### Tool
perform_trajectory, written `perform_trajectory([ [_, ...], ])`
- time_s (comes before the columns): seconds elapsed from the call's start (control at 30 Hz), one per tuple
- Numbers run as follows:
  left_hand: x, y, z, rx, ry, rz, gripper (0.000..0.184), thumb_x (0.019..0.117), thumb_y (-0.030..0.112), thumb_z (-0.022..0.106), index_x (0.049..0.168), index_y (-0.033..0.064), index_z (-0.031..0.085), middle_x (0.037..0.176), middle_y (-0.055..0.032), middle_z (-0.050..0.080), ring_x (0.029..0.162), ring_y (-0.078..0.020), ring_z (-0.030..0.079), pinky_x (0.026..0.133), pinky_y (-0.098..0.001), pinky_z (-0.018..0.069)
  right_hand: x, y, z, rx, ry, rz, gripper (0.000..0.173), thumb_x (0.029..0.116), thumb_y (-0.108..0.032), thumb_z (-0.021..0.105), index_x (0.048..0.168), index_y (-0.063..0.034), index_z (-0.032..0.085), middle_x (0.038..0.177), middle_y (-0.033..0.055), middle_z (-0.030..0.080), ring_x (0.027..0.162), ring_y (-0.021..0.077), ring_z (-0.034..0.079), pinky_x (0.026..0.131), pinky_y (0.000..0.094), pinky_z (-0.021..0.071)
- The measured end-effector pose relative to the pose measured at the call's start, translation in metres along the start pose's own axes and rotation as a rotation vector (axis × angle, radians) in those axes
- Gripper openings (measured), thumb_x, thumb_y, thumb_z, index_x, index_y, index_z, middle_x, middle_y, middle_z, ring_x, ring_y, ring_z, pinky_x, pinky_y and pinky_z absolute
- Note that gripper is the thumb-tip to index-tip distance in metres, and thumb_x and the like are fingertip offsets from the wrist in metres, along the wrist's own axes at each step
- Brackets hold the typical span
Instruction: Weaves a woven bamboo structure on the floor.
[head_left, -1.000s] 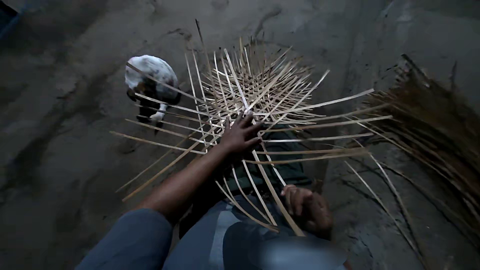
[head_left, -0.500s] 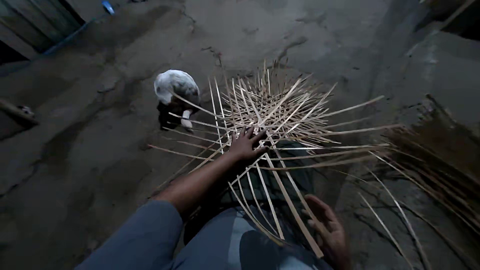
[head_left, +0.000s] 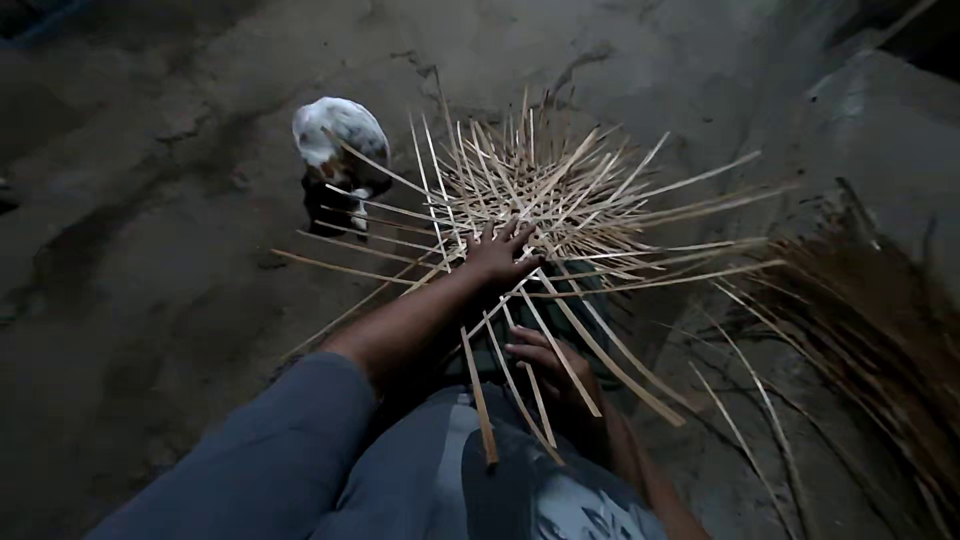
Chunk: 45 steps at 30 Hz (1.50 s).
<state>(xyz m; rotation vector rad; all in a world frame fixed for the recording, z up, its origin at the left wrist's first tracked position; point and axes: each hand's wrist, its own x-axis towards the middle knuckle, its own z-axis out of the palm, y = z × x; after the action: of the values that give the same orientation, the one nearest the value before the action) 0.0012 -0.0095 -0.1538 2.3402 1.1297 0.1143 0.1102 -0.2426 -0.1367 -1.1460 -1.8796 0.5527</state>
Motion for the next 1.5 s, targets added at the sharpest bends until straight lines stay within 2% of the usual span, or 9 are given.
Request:
perform_trajectory([
  [0.13,0.002,0.003,0.001,-0.008,-0.005,-0.034,0.079,0.0915,0.084,0.032,0.161,0.0481,0.022,0.173,0.0075,0.013,0.157,-0.0427,0.007,0.11,-0.0849,0.0093,0.027,0.008,0.007,0.124,-0.006,-0.002,0.045,0.1099,-0.034,0.047,0.139,-0.0031,0.061,0.147,0.0149,0.058,0.135,0.0237,0.057,0.111,0.0395,0.0512],
  [0.23,-0.003,0.007,-0.004,-0.029,-0.016,-0.036,0.076,0.0946,0.079,0.035,0.162,0.0456,0.023,0.173,0.0057,0.015,0.157,-0.0426,0.007,0.11,-0.0845,0.0078,0.051,0.01,0.012,0.106,0.047,-0.036,0.055,0.1119,-0.041,0.036,0.139,-0.0001,0.06,0.135,0.0148,0.066,0.123,0.0209,0.065,0.108,0.04,0.0534],
  [0.37,-0.005,0.008,-0.006,-0.005,-0.036,-0.042,0.076,0.0948,0.079,0.036,0.162,0.0473,0.02,0.173,0.0052,0.013,0.157,-0.0427,0.006,0.109,-0.0846,0.0089,0.074,0.019,0.029,0.318,0.043,-0.097,0.056,0.1132,-0.038,0.031,0.117,0.0022,0.07,0.115,0.0119,0.074,0.108,0.0168,0.07,0.097,0.0359,0.0568],
  [0.47,-0.003,0.005,0.0,0.02,-0.005,-0.038,0.078,0.0926,0.083,0.033,0.162,0.0493,0.018,0.173,0.0061,0.014,0.157,-0.041,0.008,0.11,-0.0837,0.0093,0.07,0.006,0.029,0.468,-0.005,0.159,0.052,0.113,-0.029,0.033,0.098,0.0007,0.072,0.094,0.0036,0.074,0.089,0.009,0.069,0.087,0.03,0.0582],
  [0.57,-0.001,0.003,0.004,-0.003,0.01,-0.035,0.079,0.0909,0.084,0.034,0.161,0.0509,0.019,0.172,0.0079,0.016,0.158,-0.0403,0.007,0.11,-0.0836,0.0087,0.059,-0.005,0.03,0.601,0.037,0.436,0.049,0.1124,-0.034,0.035,0.081,-0.0083,0.062,0.065,-0.0062,0.056,0.053,0.0019,0.05,0.05,0.0204,0.0458],
  [0.67,-0.003,0.006,0.007,-0.022,0.016,-0.026,0.078,0.0914,0.082,0.039,0.16,0.0506,0.022,0.172,0.0064,0.018,0.157,-0.0406,0.01,0.11,-0.0824,0.0116,0.049,-0.01,0.033,0.702,0.118,0.515,0.049,0.111,-0.037,0.038,0.073,-0.0128,0.056,0.056,-0.0083,0.044,0.045,0.0016,0.041,0.043,0.0197,0.0383],
  [0.9,-0.007,0.013,0.014,-0.057,0.013,-0.01,0.076,0.0902,0.083,0.04,0.159,0.0529,0.026,0.171,0.0077,0.02,0.157,-0.0383,0.012,0.11,-0.0813,0.0145,0.032,-0.005,0.041,0.483,0.126,0.443,0.051,0.1098,-0.043,0.039,0.073,-0.0127,0.057,0.058,-0.0075,0.044,0.05,0.0032,0.043,0.049,0.0237,0.0407],
  [1.03,-0.007,0.014,0.013,-0.047,0.001,-0.018,0.075,0.0898,0.083,0.04,0.158,0.0541,0.026,0.171,0.0076,0.02,0.157,-0.0375,0.012,0.111,-0.0806,0.0149,0.016,-0.009,0.046,0.263,0.154,0.262,0.057,0.1119,-0.041,0.035,0.073,-0.0065,0.06,0.057,-0.0001,0.049,0.06,0.0089,0.053,0.071,0.03,0.0498],
  [1.5,0.005,0.003,0.007,-0.095,-0.001,0.015,0.066,0.0976,0.073,0.038,0.159,0.0515,0.026,0.171,0.0061,0.022,0.156,-0.0409,0.014,0.105,-0.0837,0.0195,-0.002,-0.008,0.045,0.334,0.2,0.044,0.048,0.1128,-0.035,0.036,0.081,-0.0077,0.06,0.067,0.0001,0.056,0.069,0.0067,0.058,0.084,0.0276,0.0507],
])
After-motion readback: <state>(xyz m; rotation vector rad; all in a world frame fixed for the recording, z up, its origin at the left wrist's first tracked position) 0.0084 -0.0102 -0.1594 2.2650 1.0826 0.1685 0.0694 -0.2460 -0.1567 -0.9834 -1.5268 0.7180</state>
